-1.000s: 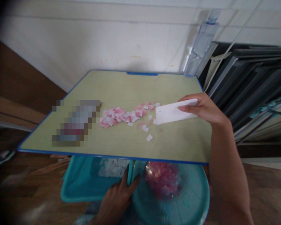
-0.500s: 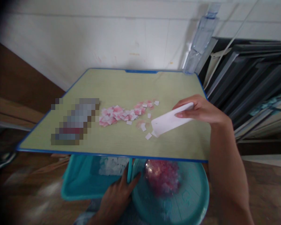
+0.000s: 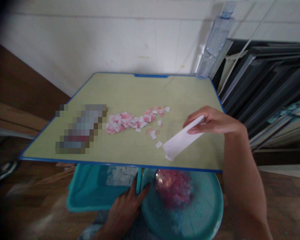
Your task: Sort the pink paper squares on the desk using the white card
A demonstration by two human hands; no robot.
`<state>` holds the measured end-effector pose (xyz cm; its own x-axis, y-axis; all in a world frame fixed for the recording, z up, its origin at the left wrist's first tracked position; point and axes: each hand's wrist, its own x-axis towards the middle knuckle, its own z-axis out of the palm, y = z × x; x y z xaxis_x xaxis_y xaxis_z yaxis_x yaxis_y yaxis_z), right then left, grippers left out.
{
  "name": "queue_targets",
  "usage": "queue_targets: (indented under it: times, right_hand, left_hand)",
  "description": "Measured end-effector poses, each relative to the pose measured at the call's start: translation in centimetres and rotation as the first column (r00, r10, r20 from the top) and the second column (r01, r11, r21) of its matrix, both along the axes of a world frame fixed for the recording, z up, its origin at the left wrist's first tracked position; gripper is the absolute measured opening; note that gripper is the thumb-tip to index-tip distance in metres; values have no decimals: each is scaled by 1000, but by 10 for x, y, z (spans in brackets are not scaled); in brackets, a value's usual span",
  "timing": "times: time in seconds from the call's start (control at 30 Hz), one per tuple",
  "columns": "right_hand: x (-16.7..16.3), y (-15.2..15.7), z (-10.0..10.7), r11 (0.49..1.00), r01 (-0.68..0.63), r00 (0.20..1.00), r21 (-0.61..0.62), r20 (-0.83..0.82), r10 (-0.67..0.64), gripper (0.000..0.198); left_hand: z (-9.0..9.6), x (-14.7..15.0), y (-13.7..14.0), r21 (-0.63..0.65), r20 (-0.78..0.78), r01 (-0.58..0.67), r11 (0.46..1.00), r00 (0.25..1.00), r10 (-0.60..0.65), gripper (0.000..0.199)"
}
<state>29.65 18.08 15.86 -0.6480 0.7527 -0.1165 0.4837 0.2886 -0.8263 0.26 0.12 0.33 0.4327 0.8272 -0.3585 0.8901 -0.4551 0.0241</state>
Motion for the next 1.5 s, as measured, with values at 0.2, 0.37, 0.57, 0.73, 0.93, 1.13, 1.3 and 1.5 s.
queue_targets:
  times: [0.2,0.37,0.57,0.73,0.93,1.13,1.3,1.5]
  right_hand:
    - [-43,2,-13,997,70,995,-35,-64,-72,23]
    - [-89,-2,-21,1000,21,981,3,-191,-20,24]
    - [-112,-12,-31,983,186,950,1,-255,-179,26]
    - [-102,-8,-35,928,368,892,-61,-258,-371,26]
    - [-104,-8,-39,922,366,897,-128,-214,-386,27]
    - [-113,-16,-42,945,296,930,-143,-183,-319,26]
    - [-112,-17,-41,927,334,901,-168,-232,-367,23]
    - [-115,-15,-48,920,363,883,-145,-263,-390,25]
  left_hand:
    - [3,0,1,7,3,8,1000,1000,-8,58]
    - [0,0,-1,36,9,-1,999,1000,0,52]
    - [1,2,0,38,11,20,999,1000,-20,56]
    - [2,2,-1,70,8,10,998,1000,-11,53]
    - [0,2,-3,74,15,-9,997,1000,7,53]
    - [-3,2,-5,97,29,-5,995,1000,2,52]
    - [-2,2,-4,118,31,-7,993,1000,4,52]
    - [1,3,-3,81,28,-18,997,999,16,53]
